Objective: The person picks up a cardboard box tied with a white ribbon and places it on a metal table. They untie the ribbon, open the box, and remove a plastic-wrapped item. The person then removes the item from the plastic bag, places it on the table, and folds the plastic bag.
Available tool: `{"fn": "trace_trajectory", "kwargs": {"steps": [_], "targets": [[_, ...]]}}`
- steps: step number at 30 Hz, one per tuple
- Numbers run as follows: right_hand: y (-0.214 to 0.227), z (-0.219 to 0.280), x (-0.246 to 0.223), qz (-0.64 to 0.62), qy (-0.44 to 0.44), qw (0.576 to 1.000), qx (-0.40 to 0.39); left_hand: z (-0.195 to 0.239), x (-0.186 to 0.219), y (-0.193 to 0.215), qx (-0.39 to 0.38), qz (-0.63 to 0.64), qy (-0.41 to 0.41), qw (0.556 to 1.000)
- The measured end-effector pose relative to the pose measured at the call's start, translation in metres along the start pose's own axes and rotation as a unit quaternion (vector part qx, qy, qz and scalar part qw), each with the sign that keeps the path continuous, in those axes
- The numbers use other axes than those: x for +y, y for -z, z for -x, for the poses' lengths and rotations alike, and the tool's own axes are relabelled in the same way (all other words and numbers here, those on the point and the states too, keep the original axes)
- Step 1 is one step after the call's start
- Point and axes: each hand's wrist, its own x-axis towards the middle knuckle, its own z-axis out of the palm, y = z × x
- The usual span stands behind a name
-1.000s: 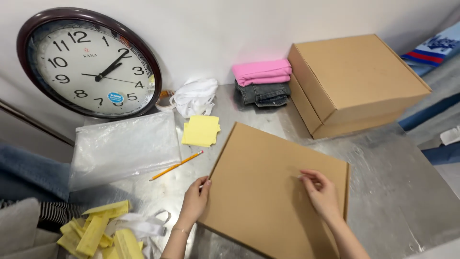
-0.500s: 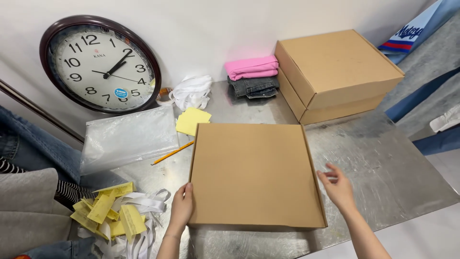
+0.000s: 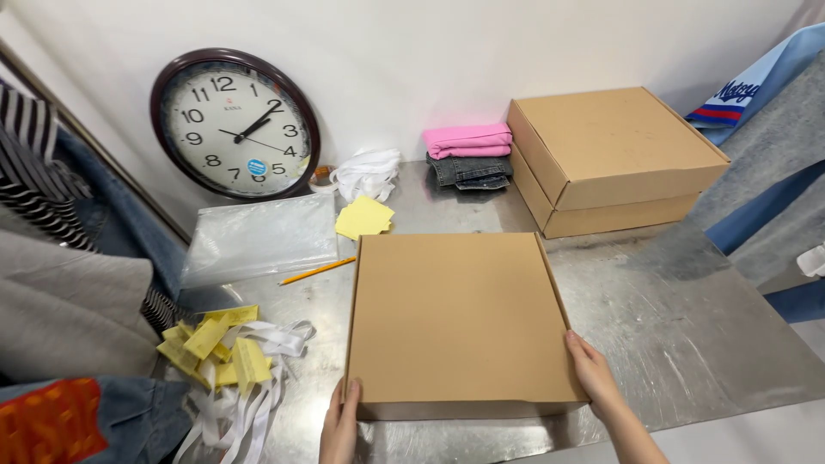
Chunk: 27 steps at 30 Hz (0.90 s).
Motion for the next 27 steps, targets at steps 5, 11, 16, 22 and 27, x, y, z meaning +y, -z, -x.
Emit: {"fn": "trace_trajectory", "kwargs": {"steps": [5, 11, 16, 22, 27], "targets": [[0.017, 0.024, -0.004, 0.006, -0.024, 1.000, -0.014, 0.009, -0.034, 0.021, -0.039, 0.032, 0.037, 0.998], [0.025, 0.054, 0.005, -0.018, -0.058, 0.996, -0.059, 0.051, -0.060, 0.050, -0.053, 0.019, 0.081, 0.995], [0.025, 0.069, 0.007, -0.044, -0.066, 0.994, -0.077, 0.079, -0.061, 0.070, -0.055, -0.159, 0.107, 0.980], [0.031, 0.063, 0.012, -0.072, -0.091, 0.984, -0.139, 0.107, -0.047, 0.093, -0.094, -0.337, 0.060, 0.935], [0.056, 0.001, 0.061, 0.046, -0.050, 0.994, -0.083, 0.158, 0.018, 0.102, -0.137, -0.203, -0.044, 0.968]]}}
